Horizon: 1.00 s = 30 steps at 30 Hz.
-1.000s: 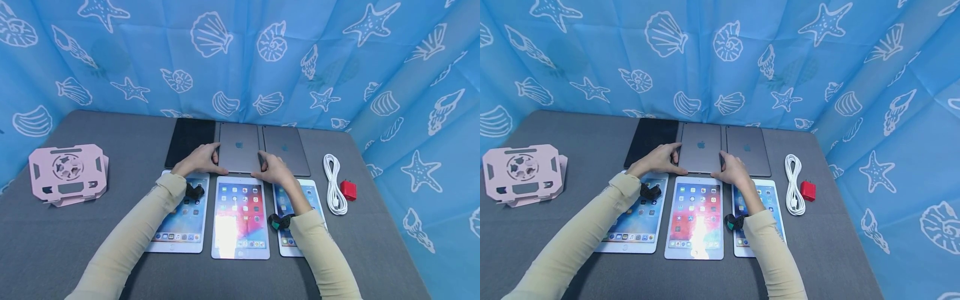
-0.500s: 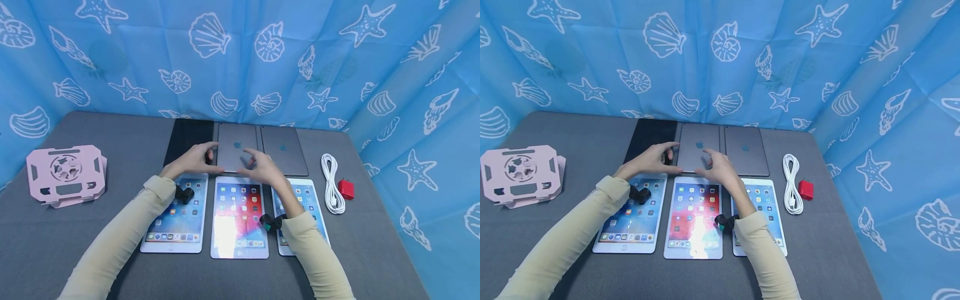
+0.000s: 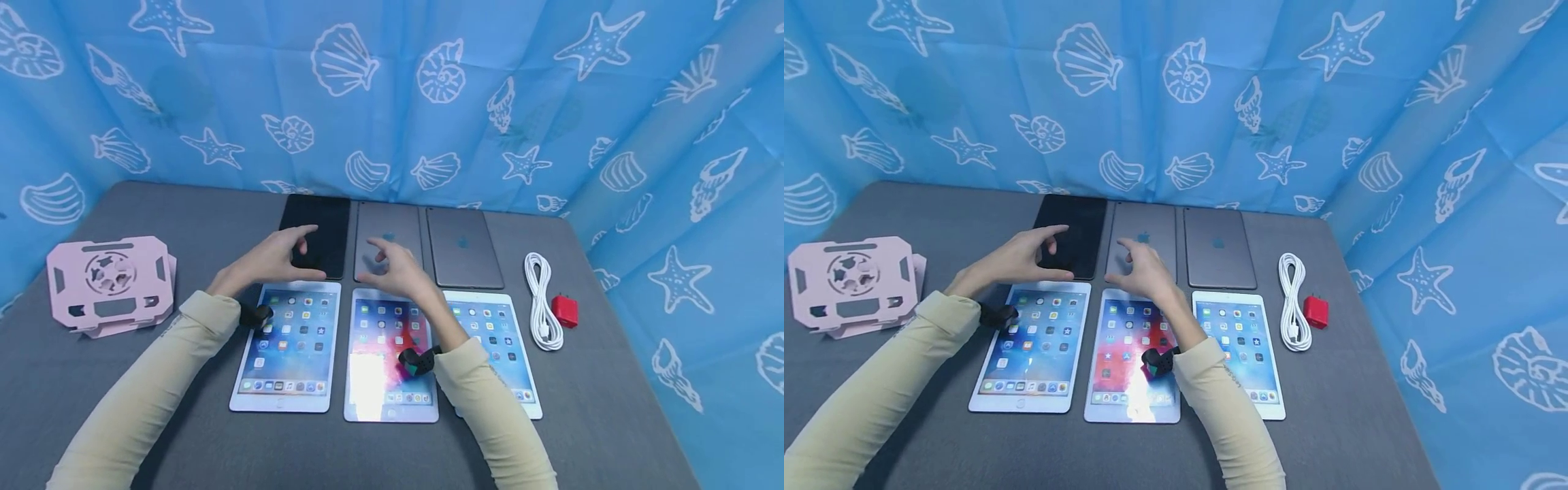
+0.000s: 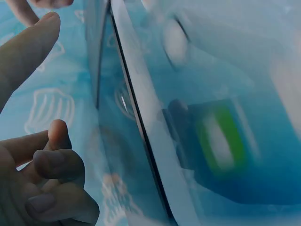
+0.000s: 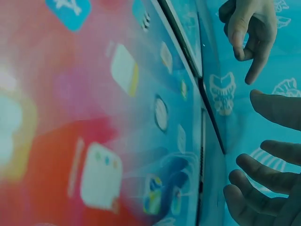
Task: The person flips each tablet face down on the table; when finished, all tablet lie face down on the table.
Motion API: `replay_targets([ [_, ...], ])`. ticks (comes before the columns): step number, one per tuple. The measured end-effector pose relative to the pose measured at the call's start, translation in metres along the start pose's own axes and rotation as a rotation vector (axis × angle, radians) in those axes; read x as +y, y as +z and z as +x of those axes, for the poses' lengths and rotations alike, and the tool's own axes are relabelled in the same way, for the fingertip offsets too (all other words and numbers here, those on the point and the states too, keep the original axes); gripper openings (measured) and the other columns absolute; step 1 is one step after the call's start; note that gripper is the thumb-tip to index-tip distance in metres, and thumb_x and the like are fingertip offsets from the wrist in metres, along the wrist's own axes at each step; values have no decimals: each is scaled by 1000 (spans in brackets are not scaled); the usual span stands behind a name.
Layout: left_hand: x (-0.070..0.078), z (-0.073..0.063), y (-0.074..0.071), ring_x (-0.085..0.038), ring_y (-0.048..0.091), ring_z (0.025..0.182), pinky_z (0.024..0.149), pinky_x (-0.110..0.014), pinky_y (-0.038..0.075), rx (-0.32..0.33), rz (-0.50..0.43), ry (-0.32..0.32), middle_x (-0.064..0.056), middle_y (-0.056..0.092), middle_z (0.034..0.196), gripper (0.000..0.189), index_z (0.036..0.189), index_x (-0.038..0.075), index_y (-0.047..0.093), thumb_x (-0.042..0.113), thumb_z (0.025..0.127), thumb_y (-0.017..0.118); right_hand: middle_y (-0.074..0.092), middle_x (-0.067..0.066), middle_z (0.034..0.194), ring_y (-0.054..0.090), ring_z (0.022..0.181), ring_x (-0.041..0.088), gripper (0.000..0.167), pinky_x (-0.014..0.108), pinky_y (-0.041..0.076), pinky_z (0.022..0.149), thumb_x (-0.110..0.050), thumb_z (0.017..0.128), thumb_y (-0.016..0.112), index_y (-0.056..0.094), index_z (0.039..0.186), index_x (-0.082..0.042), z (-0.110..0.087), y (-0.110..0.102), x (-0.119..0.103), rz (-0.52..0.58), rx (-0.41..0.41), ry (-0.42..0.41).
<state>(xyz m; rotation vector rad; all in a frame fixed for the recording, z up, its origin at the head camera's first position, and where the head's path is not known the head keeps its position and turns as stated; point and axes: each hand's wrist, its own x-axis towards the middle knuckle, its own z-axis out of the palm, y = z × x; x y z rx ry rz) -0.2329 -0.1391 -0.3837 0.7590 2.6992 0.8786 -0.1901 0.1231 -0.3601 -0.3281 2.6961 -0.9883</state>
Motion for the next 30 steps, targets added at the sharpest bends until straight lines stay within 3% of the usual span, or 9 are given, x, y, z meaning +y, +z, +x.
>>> replay_targets([
  [6,-25,-13,-12,-13,37,55,56,-28,36,15,29,-66,-15,53,107,100,158,-3,29,41,86,81,58,21,140,63,86,23,78,36,54,82,-25,93,76,37,158,-9,8,10,-7,8,4,-38],
  [12,-44,-17,-15,-21,47,76,67,-32,39,29,84,-141,-21,53,119,105,159,-4,25,44,85,81,56,20,144,53,72,16,78,33,49,73,-27,94,75,35,159,-8,19,17,-14,27,-11,-21],
  [15,-50,-16,-15,-24,48,82,69,-33,39,20,96,-186,-23,51,126,110,160,-4,22,49,83,81,55,19,147,60,80,23,78,38,54,83,-28,95,75,35,159,-8,25,22,-16,25,-14,-4],
  [17,-52,-15,-15,-25,50,85,71,-34,40,9,94,-209,-25,51,129,113,160,-5,20,51,83,81,54,19,148,66,99,29,78,42,55,95,-28,95,75,35,159,-7,30,26,-18,23,-18,8],
  [19,-54,-14,-16,-27,51,89,74,-36,42,-9,91,-230,-27,50,133,115,160,-7,18,52,83,80,54,19,148,62,121,33,78,45,51,106,-27,94,75,36,158,-7,34,30,-18,20,-19,21],
  [22,-53,-14,-15,-31,52,97,81,-42,45,-31,88,-253,-29,49,136,116,159,-9,17,53,84,79,55,19,147,53,137,34,79,47,46,113,-28,93,76,36,158,-4,39,36,-19,-3,-23,40],
  [26,-51,-11,-13,-32,51,101,83,-44,44,-50,91,-262,-28,50,134,116,159,-9,20,55,83,79,55,19,147,48,142,36,85,47,40,118,-31,91,79,36,157,-1,44,42,-19,-63,-22,63],
  [30,-52,-10,-11,-29,50,94,75,-38,42,-56,88,-263,-25,50,131,115,158,-9,21,53,82,81,52,20,149,43,145,38,89,48,37,121,-32,89,81,34,157,1,47,46,-18,-80,-23,78],
])
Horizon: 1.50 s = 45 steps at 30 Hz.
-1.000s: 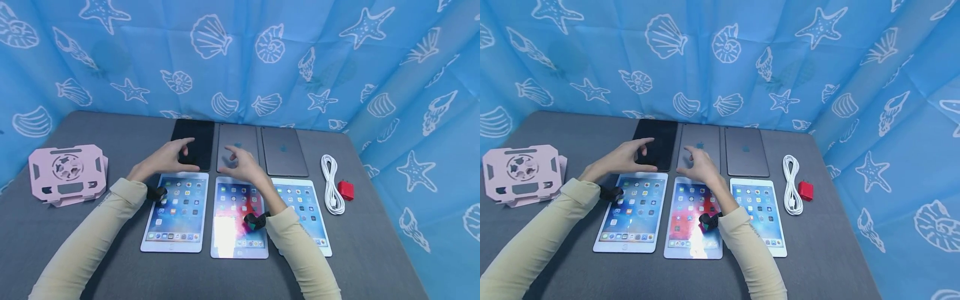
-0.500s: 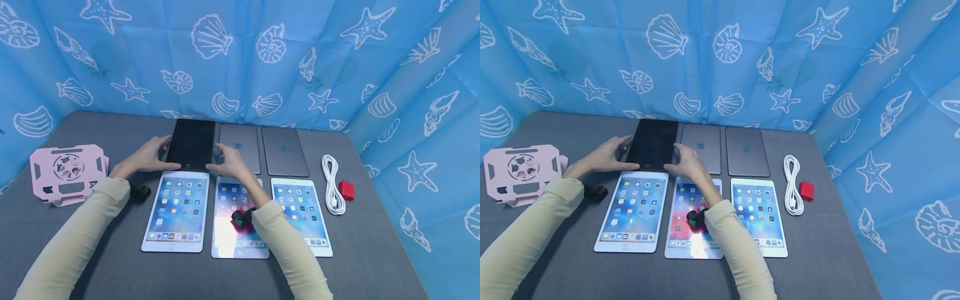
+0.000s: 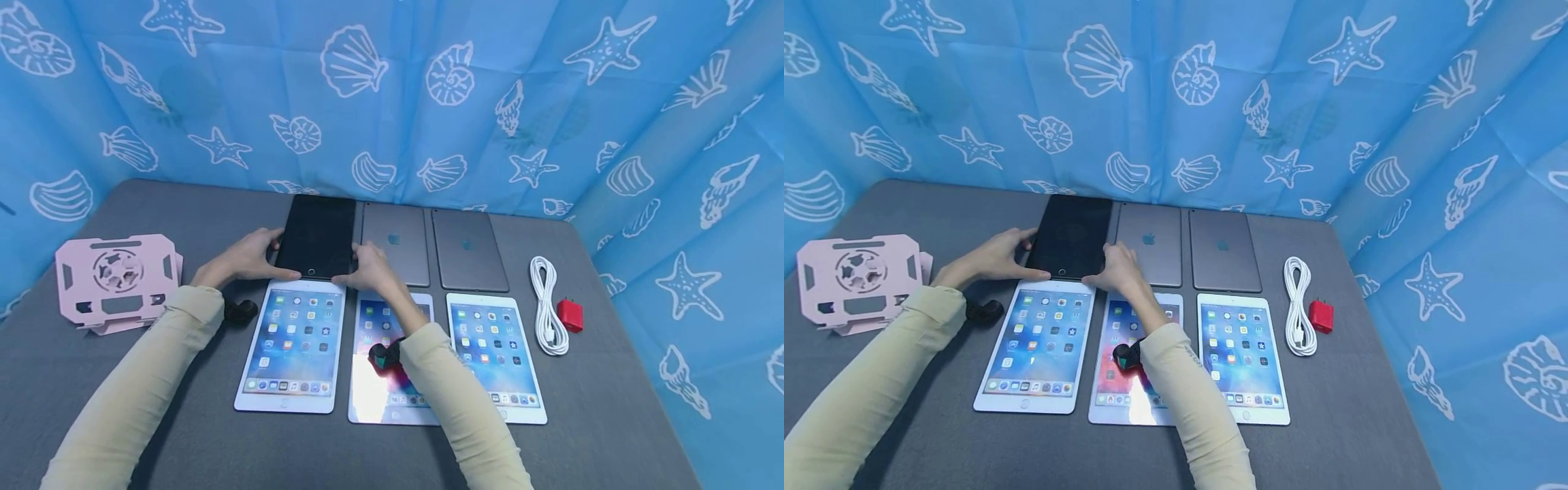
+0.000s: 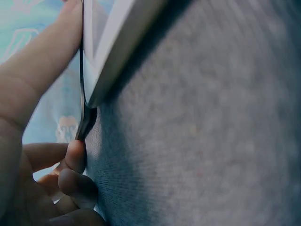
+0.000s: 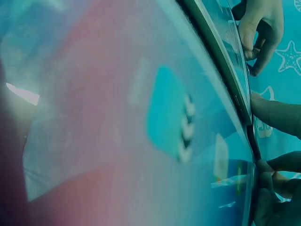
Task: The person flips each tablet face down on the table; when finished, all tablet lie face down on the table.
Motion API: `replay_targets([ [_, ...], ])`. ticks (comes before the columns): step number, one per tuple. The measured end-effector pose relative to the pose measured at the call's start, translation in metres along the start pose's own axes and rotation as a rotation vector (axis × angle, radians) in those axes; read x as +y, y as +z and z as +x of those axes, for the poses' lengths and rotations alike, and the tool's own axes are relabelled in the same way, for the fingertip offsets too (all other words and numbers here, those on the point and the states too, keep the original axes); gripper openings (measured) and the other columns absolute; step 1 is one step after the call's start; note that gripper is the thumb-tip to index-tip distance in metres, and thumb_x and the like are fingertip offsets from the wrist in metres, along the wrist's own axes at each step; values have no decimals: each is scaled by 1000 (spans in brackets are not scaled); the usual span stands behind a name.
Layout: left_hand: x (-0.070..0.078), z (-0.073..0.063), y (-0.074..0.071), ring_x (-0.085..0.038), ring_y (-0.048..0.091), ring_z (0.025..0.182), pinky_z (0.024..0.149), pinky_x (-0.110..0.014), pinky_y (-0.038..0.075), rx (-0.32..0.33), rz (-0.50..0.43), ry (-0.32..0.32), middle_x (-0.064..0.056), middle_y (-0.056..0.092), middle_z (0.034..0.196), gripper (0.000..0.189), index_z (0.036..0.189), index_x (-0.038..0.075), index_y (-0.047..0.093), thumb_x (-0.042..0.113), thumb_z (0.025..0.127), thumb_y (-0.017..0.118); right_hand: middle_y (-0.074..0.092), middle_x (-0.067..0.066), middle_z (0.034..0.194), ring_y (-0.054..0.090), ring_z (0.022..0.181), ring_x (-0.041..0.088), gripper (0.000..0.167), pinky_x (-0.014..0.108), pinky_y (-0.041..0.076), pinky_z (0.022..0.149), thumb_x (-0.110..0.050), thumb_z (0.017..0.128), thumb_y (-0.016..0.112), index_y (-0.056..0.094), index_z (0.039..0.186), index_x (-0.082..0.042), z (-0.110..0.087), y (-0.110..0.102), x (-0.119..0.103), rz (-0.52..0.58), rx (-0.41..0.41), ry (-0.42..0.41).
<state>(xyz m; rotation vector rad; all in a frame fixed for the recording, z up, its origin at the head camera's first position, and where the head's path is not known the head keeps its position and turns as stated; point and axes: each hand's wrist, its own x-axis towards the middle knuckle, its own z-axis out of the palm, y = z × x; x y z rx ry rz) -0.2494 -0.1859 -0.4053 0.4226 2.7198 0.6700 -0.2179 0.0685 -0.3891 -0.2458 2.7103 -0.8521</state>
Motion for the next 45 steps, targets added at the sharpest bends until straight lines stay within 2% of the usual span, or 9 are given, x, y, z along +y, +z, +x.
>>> replay_targets([
  [4,0,0,0,-26,49,88,71,-34,39,4,-7,-4,-24,50,129,115,158,-9,22,53,82,81,52,20,149,43,144,38,87,48,38,120,-32,90,80,36,156,1,2,1,2,1,1,-1],
  [9,0,0,0,-27,48,90,72,-35,39,5,-11,-8,-24,50,129,115,158,-9,22,53,82,81,52,20,148,44,143,38,82,49,39,119,-30,91,79,39,155,1,3,1,3,-9,2,-7],
  [24,1,-1,0,-33,48,106,87,-46,45,-19,7,-9,-27,47,134,119,159,-10,17,51,81,83,52,19,146,44,142,38,86,49,40,118,-29,86,84,40,155,0,2,2,0,29,8,19],
  [30,1,-1,0,-34,49,107,87,-45,45,-23,-1,-20,-27,47,136,120,160,-9,17,51,80,84,49,20,149,41,144,39,84,50,39,119,-29,89,81,39,155,0,3,2,1,17,0,17],
  [36,0,-2,1,-36,49,114,99,-54,47,-41,-10,-31,-28,44,140,122,160,-8,15,51,79,85,48,19,151,40,145,38,84,50,40,118,-30,88,82,41,155,-1,3,3,-1,13,-9,35],
  [45,0,-2,2,-33,50,106,89,-48,47,-7,4,-5,-25,49,132,118,160,-7,20,53,81,83,46,18,153,38,146,38,84,51,41,117,-28,87,83,41,155,-2,4,4,-4,19,-7,70],
])
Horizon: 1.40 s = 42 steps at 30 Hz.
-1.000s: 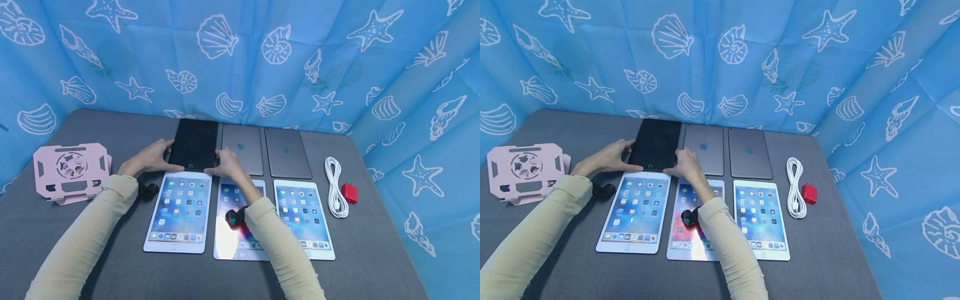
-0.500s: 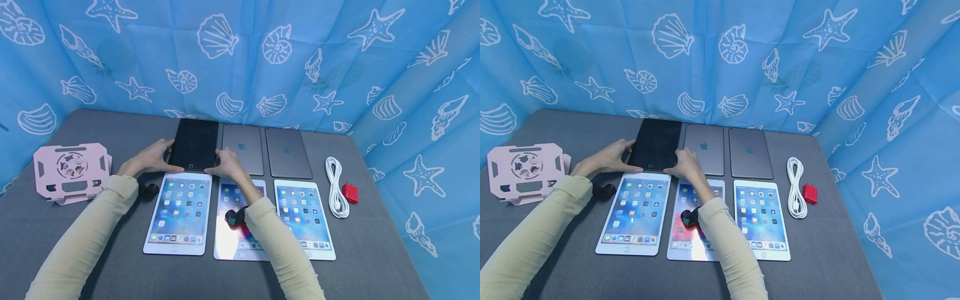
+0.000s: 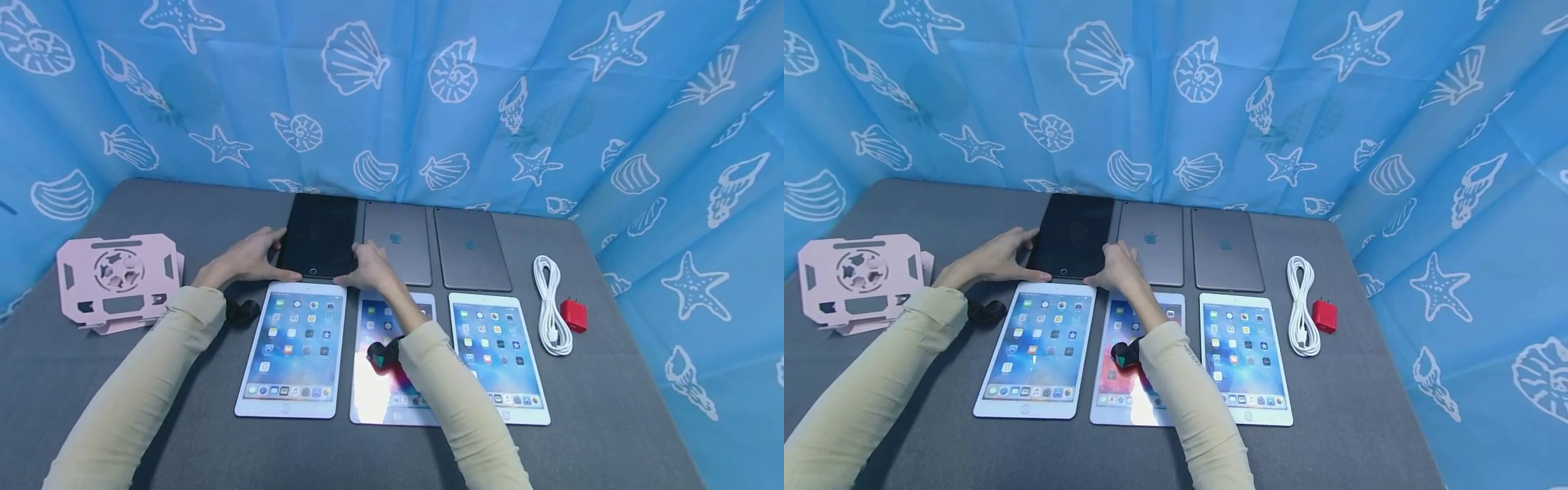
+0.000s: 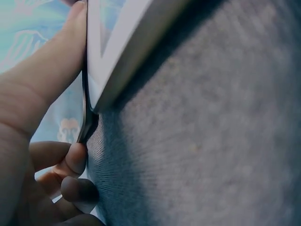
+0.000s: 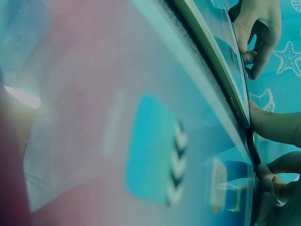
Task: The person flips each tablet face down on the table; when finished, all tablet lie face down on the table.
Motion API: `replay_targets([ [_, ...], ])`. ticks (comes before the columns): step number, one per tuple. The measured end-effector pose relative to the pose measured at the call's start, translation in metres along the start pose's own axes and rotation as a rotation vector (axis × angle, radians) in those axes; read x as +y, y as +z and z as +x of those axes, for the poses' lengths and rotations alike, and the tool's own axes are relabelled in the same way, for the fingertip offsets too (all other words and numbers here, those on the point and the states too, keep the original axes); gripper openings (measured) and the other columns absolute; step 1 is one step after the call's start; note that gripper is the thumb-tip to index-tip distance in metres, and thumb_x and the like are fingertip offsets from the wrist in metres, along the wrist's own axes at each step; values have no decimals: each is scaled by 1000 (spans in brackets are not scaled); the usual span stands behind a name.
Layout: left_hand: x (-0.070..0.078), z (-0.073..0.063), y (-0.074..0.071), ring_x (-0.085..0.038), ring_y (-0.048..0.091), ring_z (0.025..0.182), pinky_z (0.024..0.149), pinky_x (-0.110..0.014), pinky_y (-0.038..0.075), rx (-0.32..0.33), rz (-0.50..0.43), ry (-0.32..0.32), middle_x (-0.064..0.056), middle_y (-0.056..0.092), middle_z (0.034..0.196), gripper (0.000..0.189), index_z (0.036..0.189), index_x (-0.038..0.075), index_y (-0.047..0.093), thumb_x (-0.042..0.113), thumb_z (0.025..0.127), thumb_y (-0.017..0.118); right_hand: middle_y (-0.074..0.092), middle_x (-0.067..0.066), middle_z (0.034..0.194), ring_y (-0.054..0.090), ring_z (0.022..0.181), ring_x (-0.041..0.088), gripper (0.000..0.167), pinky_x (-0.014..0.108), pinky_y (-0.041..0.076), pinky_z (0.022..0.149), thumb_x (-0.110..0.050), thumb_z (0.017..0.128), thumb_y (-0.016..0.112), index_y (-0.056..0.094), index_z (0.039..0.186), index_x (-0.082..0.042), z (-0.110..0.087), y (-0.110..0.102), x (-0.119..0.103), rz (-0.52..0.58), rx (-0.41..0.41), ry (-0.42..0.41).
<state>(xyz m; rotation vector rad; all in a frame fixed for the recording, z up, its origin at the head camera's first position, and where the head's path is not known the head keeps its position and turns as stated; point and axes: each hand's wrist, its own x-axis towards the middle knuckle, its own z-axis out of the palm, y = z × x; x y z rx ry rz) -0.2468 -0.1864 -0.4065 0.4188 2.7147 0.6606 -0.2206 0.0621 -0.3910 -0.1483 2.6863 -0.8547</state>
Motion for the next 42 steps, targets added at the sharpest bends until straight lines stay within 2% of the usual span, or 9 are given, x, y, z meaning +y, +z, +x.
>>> replay_targets([
  [5,1,1,-1,-33,50,106,89,-48,47,19,-2,3,-25,51,131,117,159,-7,23,53,79,84,42,18,155,33,144,39,82,52,40,117,-23,87,83,40,155,-1,3,1,-1,50,-13,18],
  [12,4,3,-2,-34,50,107,88,-47,47,21,-4,10,-29,51,135,116,158,-8,23,51,79,84,43,17,156,28,141,38,88,52,36,118,-14,85,84,37,157,-1,6,2,0,177,6,48],
  [18,7,4,-4,-35,51,107,86,-45,46,11,-8,-8,-31,51,140,118,158,-10,23,51,78,85,39,19,156,28,139,40,91,53,39,115,-8,84,82,32,159,-3,6,3,-1,222,0,59],
  [20,7,4,-5,-35,51,108,87,-45,46,11,-5,-12,-31,51,141,117,158,-10,23,50,78,85,35,20,158,28,140,41,91,54,38,116,-8,83,82,31,159,-3,5,4,-2,221,6,66],
  [26,7,5,0,-35,51,110,90,-47,46,19,-27,-1,-29,52,141,115,158,-9,25,48,79,86,27,23,162,27,146,42,93,54,29,122,-17,86,82,29,161,-4,3,7,-5,126,9,89],
  [30,5,4,1,-36,50,114,95,-51,47,22,-44,-10,-29,51,141,114,158,-8,26,47,78,87,28,23,162,27,146,41,92,54,30,122,-19,86,83,31,160,-4,2,7,-5,109,5,82],
  [42,8,4,-1,-44,50,127,106,-59,46,-1,-15,-17,-33,47,146,115,158,-10,23,47,80,86,27,20,161,27,139,38,95,53,36,118,-7,81,84,32,160,-6,4,6,4,293,13,76],
])
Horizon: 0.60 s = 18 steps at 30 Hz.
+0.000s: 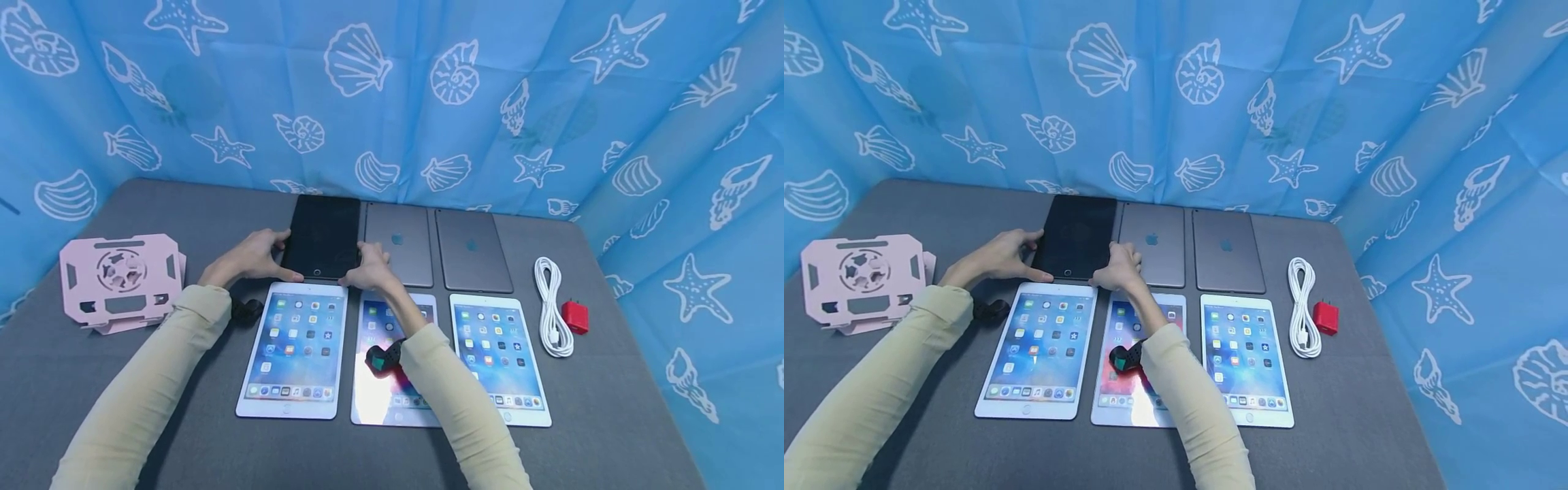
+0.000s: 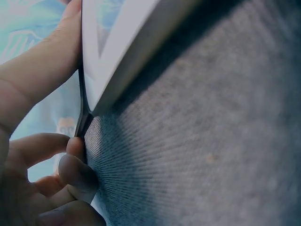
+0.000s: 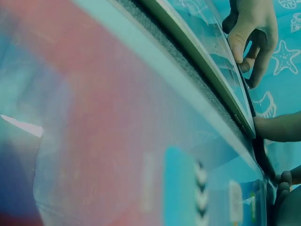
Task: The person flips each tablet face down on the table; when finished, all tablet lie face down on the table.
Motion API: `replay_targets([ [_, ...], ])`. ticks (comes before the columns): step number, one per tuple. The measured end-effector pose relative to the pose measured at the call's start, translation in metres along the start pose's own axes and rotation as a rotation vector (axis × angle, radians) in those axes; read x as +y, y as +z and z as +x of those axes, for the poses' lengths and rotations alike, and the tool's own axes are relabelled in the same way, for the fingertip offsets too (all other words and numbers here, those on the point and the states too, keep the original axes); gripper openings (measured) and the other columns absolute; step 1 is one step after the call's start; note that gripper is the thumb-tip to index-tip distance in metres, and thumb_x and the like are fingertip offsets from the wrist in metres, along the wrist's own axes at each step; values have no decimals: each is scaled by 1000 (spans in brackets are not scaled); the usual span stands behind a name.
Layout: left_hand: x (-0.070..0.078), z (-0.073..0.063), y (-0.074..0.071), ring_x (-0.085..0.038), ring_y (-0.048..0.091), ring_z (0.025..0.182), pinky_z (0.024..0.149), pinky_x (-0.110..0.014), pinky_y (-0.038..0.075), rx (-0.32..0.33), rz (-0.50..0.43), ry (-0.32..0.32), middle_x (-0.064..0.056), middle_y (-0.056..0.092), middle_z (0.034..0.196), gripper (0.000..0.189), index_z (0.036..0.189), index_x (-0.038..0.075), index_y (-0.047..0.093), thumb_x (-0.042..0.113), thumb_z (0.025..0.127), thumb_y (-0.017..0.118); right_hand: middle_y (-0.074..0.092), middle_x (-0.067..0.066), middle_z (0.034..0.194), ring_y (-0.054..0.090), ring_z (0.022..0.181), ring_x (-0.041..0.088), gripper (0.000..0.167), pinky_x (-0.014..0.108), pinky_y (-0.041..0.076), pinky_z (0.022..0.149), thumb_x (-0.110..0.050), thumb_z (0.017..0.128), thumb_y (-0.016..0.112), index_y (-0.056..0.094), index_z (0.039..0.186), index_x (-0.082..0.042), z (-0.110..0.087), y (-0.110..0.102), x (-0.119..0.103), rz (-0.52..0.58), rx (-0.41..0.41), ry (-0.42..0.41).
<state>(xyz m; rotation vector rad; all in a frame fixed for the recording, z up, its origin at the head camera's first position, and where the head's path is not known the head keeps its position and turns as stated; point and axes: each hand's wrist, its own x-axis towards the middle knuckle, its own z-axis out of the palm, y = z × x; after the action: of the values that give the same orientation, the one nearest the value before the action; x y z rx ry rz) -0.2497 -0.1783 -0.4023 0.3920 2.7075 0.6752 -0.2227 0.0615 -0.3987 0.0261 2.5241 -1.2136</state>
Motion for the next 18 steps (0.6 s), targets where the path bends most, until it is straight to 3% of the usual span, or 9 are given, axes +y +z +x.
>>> replay_targets([
  [5,1,0,-1,-44,49,129,107,-60,45,-13,-2,-1,-34,46,147,113,158,-10,22,47,81,84,31,18,155,28,138,36,90,53,35,119,-4,81,82,35,158,-9,0,-2,4,147,-3,-43],
  [10,0,0,-3,-45,47,132,110,-60,42,-27,-3,0,-34,44,149,109,157,-10,23,43,84,83,48,17,144,42,129,32,88,50,37,118,1,83,77,33,159,-7,0,-5,6,301,-44,-170],
  [16,1,-1,-6,-43,48,125,109,-62,42,-32,-6,22,-34,44,146,106,156,-11,26,43,85,82,48,18,150,40,140,34,91,51,35,120,-1,85,76,27,161,-5,-5,-8,3,284,-44,-244],
  [18,2,-1,-7,-41,51,117,103,-58,46,-29,-5,39,-34,43,146,104,157,-10,26,42,85,81,48,18,149,41,140,35,90,51,38,117,-1,85,76,28,161,-4,-6,-9,2,273,-36,-266],
])
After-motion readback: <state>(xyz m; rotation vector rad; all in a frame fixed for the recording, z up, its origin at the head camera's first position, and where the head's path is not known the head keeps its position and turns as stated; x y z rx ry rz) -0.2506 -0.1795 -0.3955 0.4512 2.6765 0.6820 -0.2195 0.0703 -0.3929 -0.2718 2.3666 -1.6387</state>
